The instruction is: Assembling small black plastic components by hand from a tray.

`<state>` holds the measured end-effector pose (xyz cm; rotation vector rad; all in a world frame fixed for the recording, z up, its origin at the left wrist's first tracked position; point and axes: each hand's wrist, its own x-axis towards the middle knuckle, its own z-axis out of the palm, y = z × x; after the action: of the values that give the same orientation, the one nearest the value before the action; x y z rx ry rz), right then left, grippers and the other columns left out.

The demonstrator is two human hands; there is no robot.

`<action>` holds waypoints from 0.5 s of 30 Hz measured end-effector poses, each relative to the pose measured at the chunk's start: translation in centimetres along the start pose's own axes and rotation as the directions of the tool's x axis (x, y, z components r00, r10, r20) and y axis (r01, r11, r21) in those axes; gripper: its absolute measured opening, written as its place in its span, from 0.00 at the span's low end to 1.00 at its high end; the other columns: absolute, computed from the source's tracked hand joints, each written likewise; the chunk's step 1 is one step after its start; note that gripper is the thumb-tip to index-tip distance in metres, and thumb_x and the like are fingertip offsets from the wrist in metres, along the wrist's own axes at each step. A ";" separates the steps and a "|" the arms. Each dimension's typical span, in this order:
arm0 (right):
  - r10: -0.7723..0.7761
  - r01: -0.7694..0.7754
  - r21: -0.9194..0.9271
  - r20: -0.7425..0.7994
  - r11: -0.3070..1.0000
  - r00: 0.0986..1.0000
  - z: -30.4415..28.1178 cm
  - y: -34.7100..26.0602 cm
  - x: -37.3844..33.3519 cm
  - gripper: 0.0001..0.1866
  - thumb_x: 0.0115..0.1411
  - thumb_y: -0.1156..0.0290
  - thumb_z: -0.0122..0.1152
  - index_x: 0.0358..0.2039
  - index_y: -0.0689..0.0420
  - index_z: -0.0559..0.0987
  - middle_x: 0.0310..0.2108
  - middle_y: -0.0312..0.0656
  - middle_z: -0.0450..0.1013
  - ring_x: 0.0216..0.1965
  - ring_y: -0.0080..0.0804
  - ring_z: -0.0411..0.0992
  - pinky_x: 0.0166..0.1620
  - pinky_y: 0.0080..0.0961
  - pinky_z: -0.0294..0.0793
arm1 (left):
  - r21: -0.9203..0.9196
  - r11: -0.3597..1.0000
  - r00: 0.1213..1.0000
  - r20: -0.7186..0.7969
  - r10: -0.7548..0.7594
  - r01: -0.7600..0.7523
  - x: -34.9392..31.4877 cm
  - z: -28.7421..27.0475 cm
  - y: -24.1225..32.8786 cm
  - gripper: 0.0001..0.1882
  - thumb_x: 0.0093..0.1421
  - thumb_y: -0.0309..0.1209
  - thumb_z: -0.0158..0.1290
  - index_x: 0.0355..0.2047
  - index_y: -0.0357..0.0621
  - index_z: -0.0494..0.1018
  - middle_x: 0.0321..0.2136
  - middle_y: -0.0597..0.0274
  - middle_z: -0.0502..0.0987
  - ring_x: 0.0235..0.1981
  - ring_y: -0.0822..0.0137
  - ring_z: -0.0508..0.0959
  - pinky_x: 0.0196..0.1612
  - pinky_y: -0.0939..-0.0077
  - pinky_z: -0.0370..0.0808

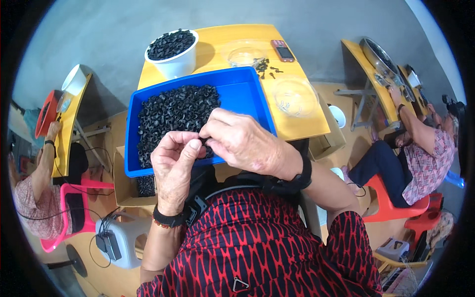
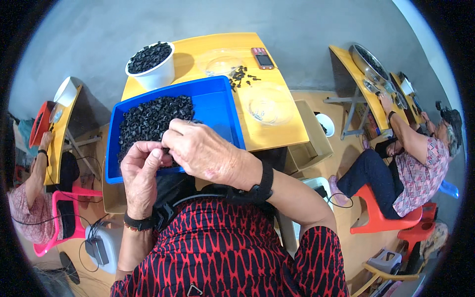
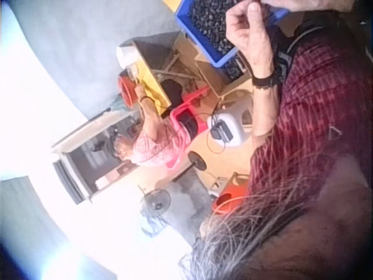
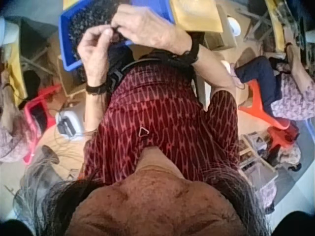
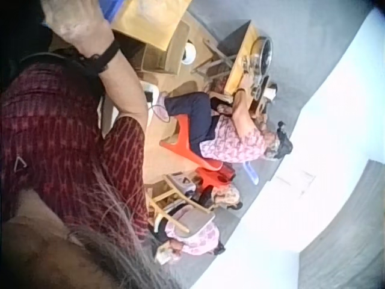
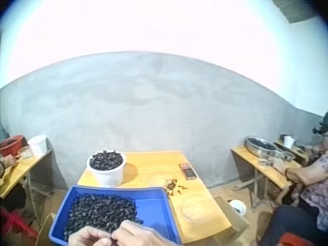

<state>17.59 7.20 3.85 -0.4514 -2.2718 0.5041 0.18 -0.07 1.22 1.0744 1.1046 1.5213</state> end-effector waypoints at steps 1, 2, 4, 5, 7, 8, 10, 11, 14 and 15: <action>0.005 -0.005 -0.006 -0.007 1.000 1.000 0.0 -0.1 -0.3 0.07 0.53 0.82 0.60 0.30 0.61 0.72 0.30 0.47 0.66 0.32 0.50 0.72 0.35 0.40 0.76 | -0.006 1.000 1.000 0.009 0.001 -0.001 0.1 0.2 -0.2 0.07 0.62 0.24 0.58 0.40 0.35 0.75 0.32 0.63 0.79 0.31 0.75 0.78 0.38 0.80 0.77; 0.010 -0.010 0.027 -0.018 1.000 1.000 0.1 -0.2 -0.6 0.06 0.53 0.82 0.60 0.30 0.62 0.72 0.30 0.48 0.66 0.32 0.50 0.72 0.35 0.40 0.75 | -0.011 1.000 1.000 0.016 0.002 -0.002 0.1 0.3 -0.3 0.07 0.62 0.23 0.58 0.39 0.35 0.75 0.31 0.63 0.78 0.30 0.75 0.78 0.37 0.80 0.77; 0.012 -0.010 0.059 -0.038 0.998 0.999 0.1 -0.2 -1.0 0.06 0.53 0.81 0.61 0.30 0.62 0.72 0.30 0.48 0.66 0.32 0.51 0.72 0.35 0.41 0.75 | -0.034 0.999 0.997 0.065 -0.030 0.032 0.2 0.3 -0.4 0.06 0.62 0.22 0.57 0.39 0.35 0.74 0.31 0.63 0.78 0.30 0.74 0.77 0.37 0.80 0.77; 0.021 -0.018 0.085 -0.036 0.996 0.999 0.2 -0.1 -1.2 0.06 0.53 0.81 0.61 0.31 0.62 0.72 0.31 0.48 0.67 0.33 0.51 0.72 0.35 0.41 0.75 | -0.059 0.996 0.992 0.105 -0.062 0.069 0.3 0.3 -0.4 0.05 0.62 0.21 0.57 0.38 0.35 0.74 0.30 0.63 0.78 0.29 0.74 0.77 0.36 0.80 0.77; 0.073 -0.066 0.192 -0.033 0.979 0.997 0.0 0.1 -1.5 0.06 0.54 0.80 0.61 0.33 0.63 0.75 0.32 0.48 0.70 0.34 0.50 0.74 0.36 0.39 0.76 | -0.061 0.996 0.992 0.111 -0.058 0.065 0.3 0.3 -0.5 0.06 0.62 0.21 0.56 0.39 0.35 0.74 0.30 0.63 0.78 0.29 0.74 0.77 0.36 0.79 0.77; 0.075 -0.067 0.193 -0.035 0.979 0.997 -0.6 0.6 -1.7 0.06 0.54 0.80 0.61 0.33 0.63 0.75 0.32 0.48 0.70 0.34 0.50 0.74 0.36 0.39 0.76 | -0.065 0.996 0.992 0.112 -0.050 0.058 0.3 0.3 -0.5 0.06 0.63 0.20 0.56 0.40 0.35 0.75 0.30 0.63 0.78 0.29 0.74 0.77 0.35 0.79 0.77; 0.121 -0.116 0.065 -0.068 0.991 0.990 -2.6 2.5 -1.8 0.06 0.55 0.80 0.60 0.35 0.63 0.78 0.32 0.49 0.73 0.35 0.47 0.75 0.38 0.36 0.77 | -0.101 0.992 0.996 0.051 -0.067 0.072 0.4 0.3 -0.4 0.07 0.63 0.21 0.56 0.41 0.34 0.75 0.30 0.63 0.78 0.29 0.74 0.77 0.35 0.79 0.77; 0.188 -0.186 0.029 -0.138 0.982 0.972 -3.4 3.8 -1.9 0.06 0.55 0.79 0.60 0.34 0.63 0.78 0.32 0.49 0.74 0.35 0.46 0.76 0.38 0.36 0.77 | -0.139 0.987 0.996 -0.006 -0.084 0.082 0.4 0.2 -0.4 0.08 0.63 0.21 0.55 0.42 0.34 0.75 0.30 0.63 0.77 0.28 0.73 0.77 0.35 0.79 0.76; 0.343 -0.408 -0.298 -0.248 0.863 0.906 -8.1 9.4 -3.4 0.06 0.56 0.77 0.58 0.34 0.63 0.79 0.33 0.52 0.76 0.36 0.50 0.76 0.41 0.40 0.76 | -0.063 0.991 0.992 0.042 -0.115 0.118 0.7 0.2 -0.6 0.10 0.64 0.24 0.56 0.45 0.35 0.75 0.32 0.62 0.78 0.29 0.73 0.77 0.35 0.77 0.77; 0.388 -0.433 -0.455 -0.195 0.778 0.901 -9.5 10.6 -3.8 0.06 0.57 0.77 0.56 0.32 0.64 0.79 0.33 0.55 0.77 0.37 0.53 0.76 0.42 0.42 0.76 | -0.063 0.993 0.993 0.060 -0.099 0.103 0.7 0.1 -0.8 0.08 0.64 0.24 0.56 0.43 0.36 0.75 0.31 0.63 0.77 0.29 0.73 0.77 0.35 0.77 0.77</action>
<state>28.80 16.65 2.52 -1.2256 -2.1971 0.0953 0.34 0.75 0.57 0.9964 1.0469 1.4288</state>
